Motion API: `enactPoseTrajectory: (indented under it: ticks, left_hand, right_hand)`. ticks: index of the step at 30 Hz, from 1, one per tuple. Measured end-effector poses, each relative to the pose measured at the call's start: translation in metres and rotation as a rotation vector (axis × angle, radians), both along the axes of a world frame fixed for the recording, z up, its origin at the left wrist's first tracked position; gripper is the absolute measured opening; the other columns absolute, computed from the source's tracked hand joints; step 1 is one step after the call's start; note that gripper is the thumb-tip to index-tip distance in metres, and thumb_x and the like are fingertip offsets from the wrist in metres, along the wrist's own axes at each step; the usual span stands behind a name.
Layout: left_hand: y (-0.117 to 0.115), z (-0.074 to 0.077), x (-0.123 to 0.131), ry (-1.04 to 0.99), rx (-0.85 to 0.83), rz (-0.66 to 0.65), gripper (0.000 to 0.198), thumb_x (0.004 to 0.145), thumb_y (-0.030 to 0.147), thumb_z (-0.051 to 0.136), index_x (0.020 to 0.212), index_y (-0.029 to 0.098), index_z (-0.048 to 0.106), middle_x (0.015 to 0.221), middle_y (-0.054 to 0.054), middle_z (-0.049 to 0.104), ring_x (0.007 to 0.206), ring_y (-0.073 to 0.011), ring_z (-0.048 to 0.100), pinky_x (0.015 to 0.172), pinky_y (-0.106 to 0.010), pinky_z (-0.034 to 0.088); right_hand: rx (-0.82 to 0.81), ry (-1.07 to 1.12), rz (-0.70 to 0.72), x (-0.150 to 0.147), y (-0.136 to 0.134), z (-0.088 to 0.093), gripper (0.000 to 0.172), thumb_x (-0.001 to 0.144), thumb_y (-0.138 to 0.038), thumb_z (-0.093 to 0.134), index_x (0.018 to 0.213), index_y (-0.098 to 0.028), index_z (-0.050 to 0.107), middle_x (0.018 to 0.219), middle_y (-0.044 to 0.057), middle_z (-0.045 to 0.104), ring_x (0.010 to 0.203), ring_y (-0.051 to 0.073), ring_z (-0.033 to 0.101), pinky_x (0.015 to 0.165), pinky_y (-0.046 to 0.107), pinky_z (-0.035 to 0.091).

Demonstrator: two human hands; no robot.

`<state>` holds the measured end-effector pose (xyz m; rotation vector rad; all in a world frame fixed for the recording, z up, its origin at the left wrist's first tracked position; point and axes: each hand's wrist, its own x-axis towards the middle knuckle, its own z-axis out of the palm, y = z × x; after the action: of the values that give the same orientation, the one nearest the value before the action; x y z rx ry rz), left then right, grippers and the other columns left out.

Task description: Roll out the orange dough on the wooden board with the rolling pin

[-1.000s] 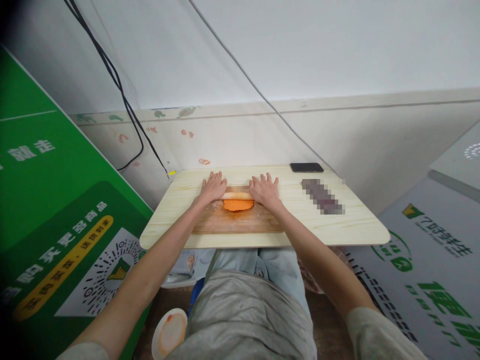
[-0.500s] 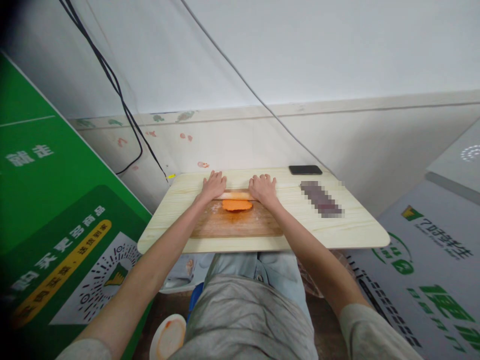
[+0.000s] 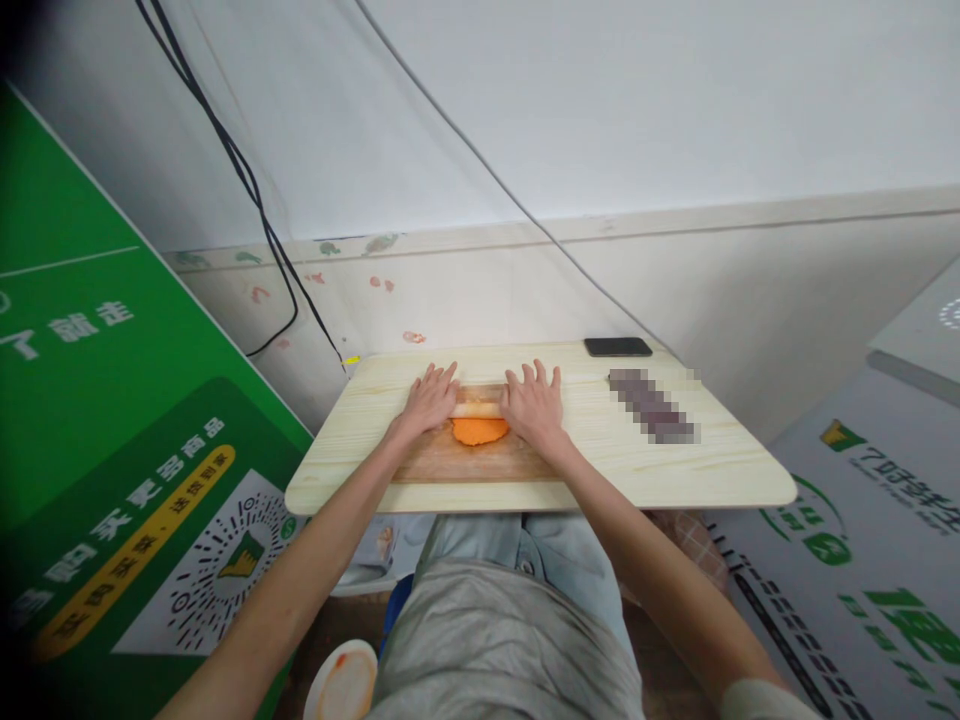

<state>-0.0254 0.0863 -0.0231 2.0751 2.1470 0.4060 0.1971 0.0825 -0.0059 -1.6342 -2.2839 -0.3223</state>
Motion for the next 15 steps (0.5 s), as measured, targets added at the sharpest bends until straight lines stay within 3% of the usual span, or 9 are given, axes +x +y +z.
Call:
enactPoseTrajectory:
  ticks: [8,15]
  left_hand:
    - [-0.036,-0.005,0.004,0.099,0.116,-0.008,0.062,0.112,0.042,0.023,0.167,0.02,0.043,0.173,-0.012,0.044,0.167,-0.0293,0.026,0.134,-0.054,0.026]
    - [-0.054,-0.007,0.006,0.128,0.155,-0.056,0.061,0.111,0.035,0.026,0.165,0.015,0.046,0.169,-0.011,0.049,0.164,-0.0298,0.032,0.134,-0.051,0.028]
  right_hand:
    - [0.065,0.039,0.045,0.003,-0.029,-0.01,0.056,0.109,-0.029,0.031,0.151,-0.009,0.062,0.157,0.019,0.062,0.155,0.033,0.044,0.127,0.048,0.03]
    - [0.066,0.039,0.11,0.007,-0.048,-0.01,0.062,0.111,-0.028,0.024,0.155,0.005,0.053,0.155,0.027,0.06,0.146,0.034,0.056,0.126,0.047,0.034]
